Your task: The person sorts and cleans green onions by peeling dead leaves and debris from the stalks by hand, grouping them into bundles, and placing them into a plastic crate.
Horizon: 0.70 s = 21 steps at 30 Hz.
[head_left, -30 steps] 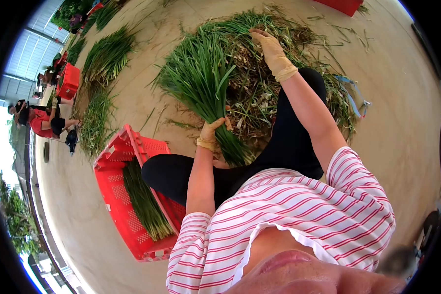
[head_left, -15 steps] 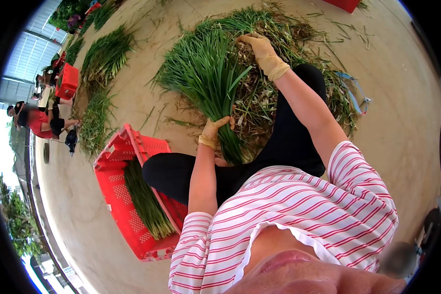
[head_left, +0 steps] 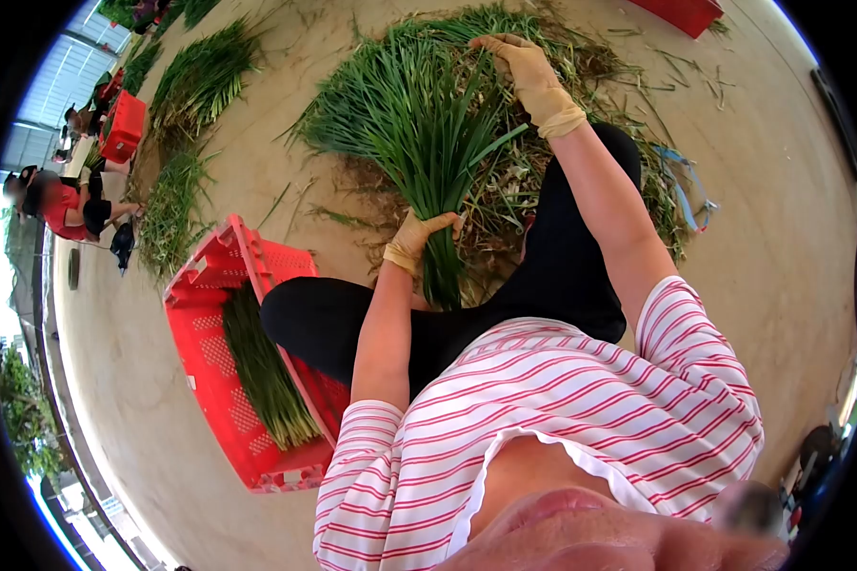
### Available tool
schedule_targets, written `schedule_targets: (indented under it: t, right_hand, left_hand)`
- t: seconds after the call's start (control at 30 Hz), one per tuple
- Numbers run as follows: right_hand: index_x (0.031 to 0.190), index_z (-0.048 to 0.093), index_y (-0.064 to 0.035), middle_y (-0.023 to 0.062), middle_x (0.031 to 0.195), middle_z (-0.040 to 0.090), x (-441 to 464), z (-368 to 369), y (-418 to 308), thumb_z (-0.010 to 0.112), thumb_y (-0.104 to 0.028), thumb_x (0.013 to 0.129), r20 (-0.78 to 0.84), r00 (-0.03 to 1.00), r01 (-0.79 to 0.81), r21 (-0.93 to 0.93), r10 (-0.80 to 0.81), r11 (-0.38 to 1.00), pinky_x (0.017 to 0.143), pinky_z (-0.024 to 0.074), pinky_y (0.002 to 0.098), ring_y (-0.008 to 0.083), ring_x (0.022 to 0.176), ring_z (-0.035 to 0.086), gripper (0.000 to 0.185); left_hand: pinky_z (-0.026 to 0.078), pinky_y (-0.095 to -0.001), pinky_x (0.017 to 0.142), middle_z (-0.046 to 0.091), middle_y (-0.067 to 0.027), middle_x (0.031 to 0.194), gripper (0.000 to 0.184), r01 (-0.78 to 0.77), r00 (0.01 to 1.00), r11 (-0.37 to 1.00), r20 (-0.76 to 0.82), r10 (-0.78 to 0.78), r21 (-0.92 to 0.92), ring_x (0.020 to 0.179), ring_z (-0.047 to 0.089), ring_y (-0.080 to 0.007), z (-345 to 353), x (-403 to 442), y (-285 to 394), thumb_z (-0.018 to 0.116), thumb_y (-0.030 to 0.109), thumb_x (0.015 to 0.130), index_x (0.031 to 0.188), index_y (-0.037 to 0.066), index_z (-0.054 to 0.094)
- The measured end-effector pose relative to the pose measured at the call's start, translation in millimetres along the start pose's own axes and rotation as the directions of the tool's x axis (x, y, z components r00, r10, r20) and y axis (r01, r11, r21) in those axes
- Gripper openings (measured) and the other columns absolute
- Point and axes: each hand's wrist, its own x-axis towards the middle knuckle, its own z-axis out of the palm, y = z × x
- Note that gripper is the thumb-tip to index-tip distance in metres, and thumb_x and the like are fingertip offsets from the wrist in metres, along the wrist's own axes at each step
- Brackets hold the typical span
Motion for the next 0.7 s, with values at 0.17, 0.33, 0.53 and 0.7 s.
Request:
schedule_targets:
  t: [0.17, 0.33, 0.53, 0.7]
  right_hand:
    - [0.09, 0.069, -0.0093, 0.0001, 0.078, 0.054, -8, 0, -10, 0.057, -0.026, 0.088, -0.235, 0.82, 0.458, -0.276, -0.522, 0.845, 0.069, 0.041, 0.0272, 0.0094, 0.073, 0.049, 0.02]
    - [0.077, 0.069, -0.0144, 0.0015, 0.125, 0.052, -31, 22, -10, 0.067, -0.024, 0.076, 0.281, 0.735, 0.554, -0.773, -0.617, 0.308, 0.097, 0.036, 0.0377, 0.0265, 0.121, 0.04, 0.01]
    - [0.074, 0.068, -0.0164, 0.0013, 0.123, 0.052, -35, 34, 10, 0.068, -0.027, 0.072, 0.236, 0.836, 0.371, -0.908, -0.495, 0.194, 0.097, 0.0358, 0.0412, 0.0285, 0.123, 0.037, 0.011]
    - [0.08, 0.069, -0.017, 0.0019, 0.126, 0.05, -34, 38, 14, 0.067, -0.027, 0.073, 0.182, 0.831, 0.325, -0.925, -0.525, 0.194, 0.098, 0.0352, 0.042, 0.0288, 0.124, 0.036, 0.012]
  left_hand:
    - [0.046, -0.0269, 0.057, 0.06, -0.0057, 0.071, 0.041, -0.064, 0.998, 0.998, -0.006, 0.064, 0.012, 0.061, 0.056, -0.0156, -3, 5, -3, 0.065, 0.013, 0.079, 0.115, -0.002, 0.052]
    - [0.047, -0.0275, 0.056, 0.06, -0.0062, 0.071, 0.038, -0.088, 0.995, 0.996, -0.052, 0.089, 0.033, 0.06, 0.057, -0.0158, -8, 8, -8, 0.063, 0.01, 0.081, 0.114, -0.004, 0.053]
    - [0.048, -0.0281, 0.056, 0.06, -0.0069, 0.071, 0.038, -0.157, 0.987, 0.987, -0.03, 0.158, 0.046, 0.059, 0.056, -0.0158, -12, 12, -10, 0.062, 0.011, 0.082, 0.115, -0.005, 0.052]
    - [0.048, -0.0282, 0.055, 0.06, -0.0068, 0.071, 0.042, -0.143, 0.988, 0.989, -0.054, 0.144, 0.022, 0.059, 0.056, -0.016, -12, 11, -10, 0.062, 0.01, 0.081, 0.118, -0.005, 0.049]
